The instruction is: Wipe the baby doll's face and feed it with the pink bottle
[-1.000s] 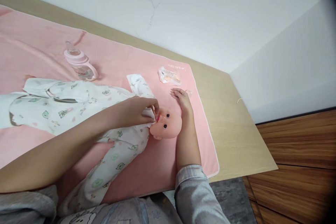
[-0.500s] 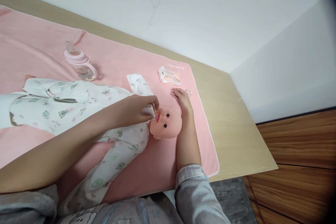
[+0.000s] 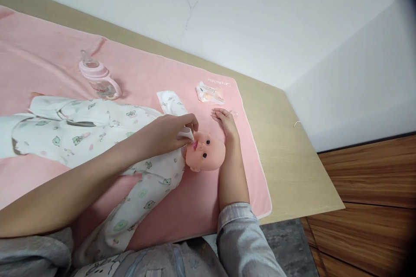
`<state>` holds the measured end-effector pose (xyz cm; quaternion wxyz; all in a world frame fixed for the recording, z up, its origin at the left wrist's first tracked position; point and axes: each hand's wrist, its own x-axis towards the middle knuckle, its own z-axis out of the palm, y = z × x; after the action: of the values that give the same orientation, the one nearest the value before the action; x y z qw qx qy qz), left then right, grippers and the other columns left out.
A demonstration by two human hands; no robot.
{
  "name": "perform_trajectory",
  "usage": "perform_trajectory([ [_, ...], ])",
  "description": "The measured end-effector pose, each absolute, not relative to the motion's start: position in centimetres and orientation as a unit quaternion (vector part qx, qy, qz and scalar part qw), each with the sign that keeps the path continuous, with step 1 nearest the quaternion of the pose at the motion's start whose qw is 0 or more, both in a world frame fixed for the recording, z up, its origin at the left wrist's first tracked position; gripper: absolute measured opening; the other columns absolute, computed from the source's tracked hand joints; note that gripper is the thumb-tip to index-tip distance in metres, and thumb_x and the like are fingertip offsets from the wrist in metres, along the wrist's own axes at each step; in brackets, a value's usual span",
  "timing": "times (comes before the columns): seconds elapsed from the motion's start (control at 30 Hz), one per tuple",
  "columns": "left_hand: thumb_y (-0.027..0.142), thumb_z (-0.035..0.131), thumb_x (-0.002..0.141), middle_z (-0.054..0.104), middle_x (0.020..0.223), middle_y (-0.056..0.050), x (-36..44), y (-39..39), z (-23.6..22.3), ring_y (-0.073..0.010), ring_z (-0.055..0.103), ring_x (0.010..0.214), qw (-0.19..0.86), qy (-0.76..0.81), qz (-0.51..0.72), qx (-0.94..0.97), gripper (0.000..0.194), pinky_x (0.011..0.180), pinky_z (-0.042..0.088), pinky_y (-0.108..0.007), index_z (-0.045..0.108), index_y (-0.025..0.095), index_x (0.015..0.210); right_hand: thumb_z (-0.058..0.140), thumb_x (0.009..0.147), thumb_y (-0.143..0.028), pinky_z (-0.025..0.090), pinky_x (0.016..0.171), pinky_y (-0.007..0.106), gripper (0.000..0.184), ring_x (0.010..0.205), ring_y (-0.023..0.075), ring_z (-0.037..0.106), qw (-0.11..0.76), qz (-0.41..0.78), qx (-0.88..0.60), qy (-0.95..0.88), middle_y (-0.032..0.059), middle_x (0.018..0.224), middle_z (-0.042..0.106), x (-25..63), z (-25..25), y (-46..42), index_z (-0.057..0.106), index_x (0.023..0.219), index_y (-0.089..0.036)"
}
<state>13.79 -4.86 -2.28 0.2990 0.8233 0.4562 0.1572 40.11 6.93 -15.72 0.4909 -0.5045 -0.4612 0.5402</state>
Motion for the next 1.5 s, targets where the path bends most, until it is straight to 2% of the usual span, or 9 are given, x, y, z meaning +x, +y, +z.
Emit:
perform_trajectory([
  [0.27, 0.031, 0.054, 0.078, 0.071, 0.091, 0.001, 14.0, -4.8, -2.2, -0.0202, 0.065, 0.081, 0.298, 0.461, 0.178, 0.817, 0.019, 0.068, 0.041, -0.027, 0.057, 0.023, 0.094, 0.065, 0.076, -0.025, 0.053, 0.103, 0.032, 0.019, 0.093, 0.0128, 0.069, 0.489, 0.544, -0.506, -0.457, 0.0032, 0.096, 0.074, 40.2, -15.7, 6.9, 0.069, 0.094, -0.020],
  [0.73, 0.022, 0.057, 0.079, 0.071, 0.097, 0.002, 14.4, -5.0, -2.2, -0.0206, 0.066, 0.086, 0.279, 0.459, 0.185, 0.823, 0.016, 0.072, 0.042, -0.028, 0.058, 0.022, 0.095, 0.066, 0.075, -0.027, 0.053, 0.103, 0.034, 0.020, 0.091, 0.0132, 0.070, 0.493, 0.546, -0.501, -0.456, 0.0036, 0.096, 0.074, 40.3, -16.1, 7.2, 0.069, 0.093, -0.020],
  [1.0, 0.031, 0.058, 0.085, 0.072, 0.100, 0.001, 13.7, -5.4, -1.8, -0.0211, 0.066, 0.090, 0.318, 0.425, 0.200, 0.824, 0.017, 0.076, 0.044, -0.030, 0.058, 0.023, 0.101, 0.066, 0.074, -0.027, 0.053, 0.104, 0.034, 0.021, 0.093, 0.0139, 0.070, 0.489, 0.546, -0.506, -0.455, 0.0041, 0.097, 0.074, 40.3, -16.0, 7.2, 0.069, 0.093, -0.020],
  [1.13, 0.030, 0.057, 0.087, 0.072, 0.102, 0.002, 13.7, -5.8, -1.7, -0.0219, 0.065, 0.096, 0.348, 0.402, 0.199, 0.823, 0.018, 0.081, 0.044, -0.032, 0.056, 0.024, 0.104, 0.066, 0.073, -0.026, 0.054, 0.102, 0.034, 0.021, 0.090, 0.0136, 0.070, 0.493, 0.548, -0.501, -0.453, 0.0042, 0.095, 0.074, 40.3, -16.0, 7.2, 0.070, 0.093, -0.020],
  [1.5, 0.028, 0.052, 0.086, 0.072, 0.096, 0.003, 14.7, -6.5, -1.8, -0.0211, 0.065, 0.090, 0.352, 0.413, 0.190, 0.818, 0.014, 0.075, 0.043, -0.030, 0.053, 0.024, 0.100, 0.067, 0.073, -0.027, 0.054, 0.102, 0.033, 0.021, 0.090, 0.0128, 0.069, 0.494, 0.549, -0.497, -0.456, 0.0034, 0.094, 0.074, 40.2, -15.9, 7.2, 0.069, 0.093, -0.019],
])
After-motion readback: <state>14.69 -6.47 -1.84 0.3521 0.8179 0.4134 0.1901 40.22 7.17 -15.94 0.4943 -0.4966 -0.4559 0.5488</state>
